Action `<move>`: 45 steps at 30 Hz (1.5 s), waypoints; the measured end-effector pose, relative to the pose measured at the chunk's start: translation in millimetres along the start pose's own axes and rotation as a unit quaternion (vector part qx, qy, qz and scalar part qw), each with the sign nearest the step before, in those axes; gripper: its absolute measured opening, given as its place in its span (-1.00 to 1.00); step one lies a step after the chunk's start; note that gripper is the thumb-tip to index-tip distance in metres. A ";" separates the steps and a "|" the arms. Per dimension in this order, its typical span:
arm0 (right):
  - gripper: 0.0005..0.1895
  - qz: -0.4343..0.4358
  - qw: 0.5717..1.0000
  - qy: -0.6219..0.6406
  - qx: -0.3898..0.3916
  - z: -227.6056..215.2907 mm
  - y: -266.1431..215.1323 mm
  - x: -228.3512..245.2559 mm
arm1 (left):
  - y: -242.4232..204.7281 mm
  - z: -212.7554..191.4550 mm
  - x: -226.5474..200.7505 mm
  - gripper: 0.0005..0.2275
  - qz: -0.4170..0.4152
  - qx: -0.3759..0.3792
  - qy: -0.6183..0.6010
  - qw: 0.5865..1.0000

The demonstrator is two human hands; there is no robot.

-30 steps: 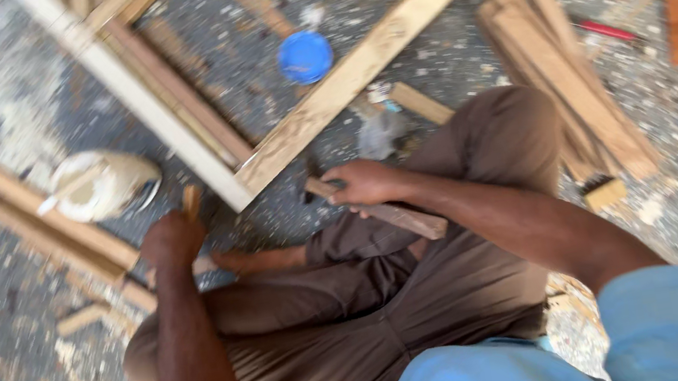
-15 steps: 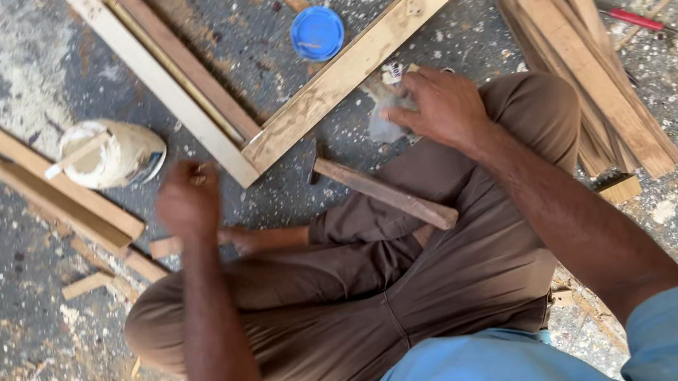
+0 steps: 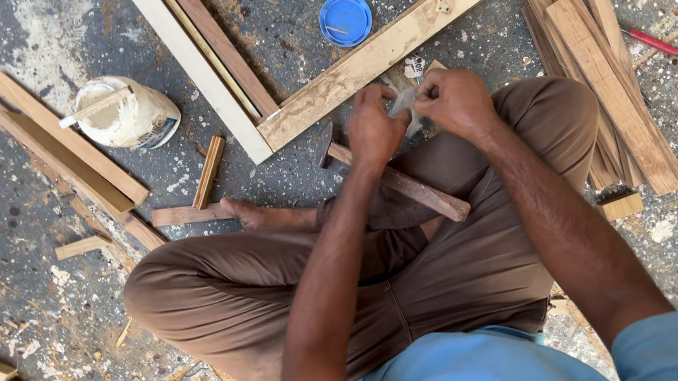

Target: The person assembles a wooden louvered frame by applying glue to wooden slats and hammering them into the frame by hand and with a hammer.

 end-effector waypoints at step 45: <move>-0.79 -0.194 0.914 -0.352 0.059 96.4 25.4 22.3 | -25.6 -2.8 54.0 -0.86 -0.143 -0.109 -0.050 0.982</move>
Point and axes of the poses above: each hand's wrist, its own y-axis towards the middle knuckle, its own z-axis out of the palm, x = y × z, the point moved 3 cm from there along y, towards the middle knuckle, and after that the axes turned 14 degrees about z, right-handed, at the moved point
